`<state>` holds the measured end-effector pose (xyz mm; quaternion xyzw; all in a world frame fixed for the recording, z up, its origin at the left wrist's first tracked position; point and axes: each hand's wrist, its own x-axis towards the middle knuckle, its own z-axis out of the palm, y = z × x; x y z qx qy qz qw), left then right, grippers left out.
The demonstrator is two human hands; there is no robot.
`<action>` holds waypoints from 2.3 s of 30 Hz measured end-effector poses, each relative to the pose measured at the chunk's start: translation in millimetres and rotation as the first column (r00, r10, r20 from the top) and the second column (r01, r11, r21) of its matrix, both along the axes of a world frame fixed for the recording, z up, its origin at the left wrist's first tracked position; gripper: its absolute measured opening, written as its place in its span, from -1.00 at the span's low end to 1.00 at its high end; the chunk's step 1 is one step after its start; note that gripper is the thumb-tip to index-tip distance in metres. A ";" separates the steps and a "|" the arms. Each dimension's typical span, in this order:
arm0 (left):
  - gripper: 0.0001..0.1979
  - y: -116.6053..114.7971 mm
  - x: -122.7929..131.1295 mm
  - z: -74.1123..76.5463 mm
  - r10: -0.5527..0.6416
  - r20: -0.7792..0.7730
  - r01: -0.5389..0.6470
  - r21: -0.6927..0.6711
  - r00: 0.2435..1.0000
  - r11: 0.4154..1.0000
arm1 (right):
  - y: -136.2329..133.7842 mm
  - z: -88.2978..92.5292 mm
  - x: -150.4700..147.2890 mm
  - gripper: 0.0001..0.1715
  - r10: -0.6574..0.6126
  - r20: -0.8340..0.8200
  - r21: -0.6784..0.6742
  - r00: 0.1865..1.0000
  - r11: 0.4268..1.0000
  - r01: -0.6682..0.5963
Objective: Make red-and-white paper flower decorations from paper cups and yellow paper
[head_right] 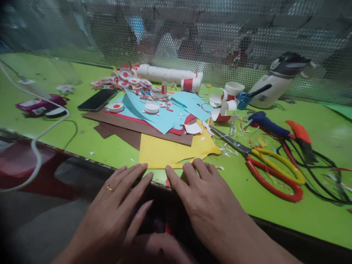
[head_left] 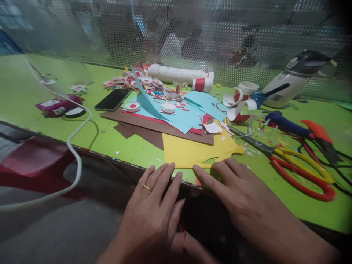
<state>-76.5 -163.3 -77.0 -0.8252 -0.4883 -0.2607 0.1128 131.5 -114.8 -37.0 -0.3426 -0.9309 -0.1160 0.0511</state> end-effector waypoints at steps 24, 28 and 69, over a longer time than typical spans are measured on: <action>-0.56 2.4 30.6 -7.9 -0.045 -0.008 0.046 0.068 0.999 0.997 | -0.4 2.2 0.3 -0.40 -0.015 -0.002 -0.043 1.000 0.999 0.015; -0.56 3.2 28.5 -7.1 -0.052 -0.022 0.053 0.058 0.998 0.997 | -0.3 1.9 -0.5 -0.38 -0.028 0.002 -0.053 1.000 0.998 0.028; -0.52 17.9 7.5 17.8 -0.019 -0.193 0.020 0.005 0.981 1.000 | -6.2 4.5 21.7 -0.50 -0.089 -0.236 -0.074 0.968 0.995 0.073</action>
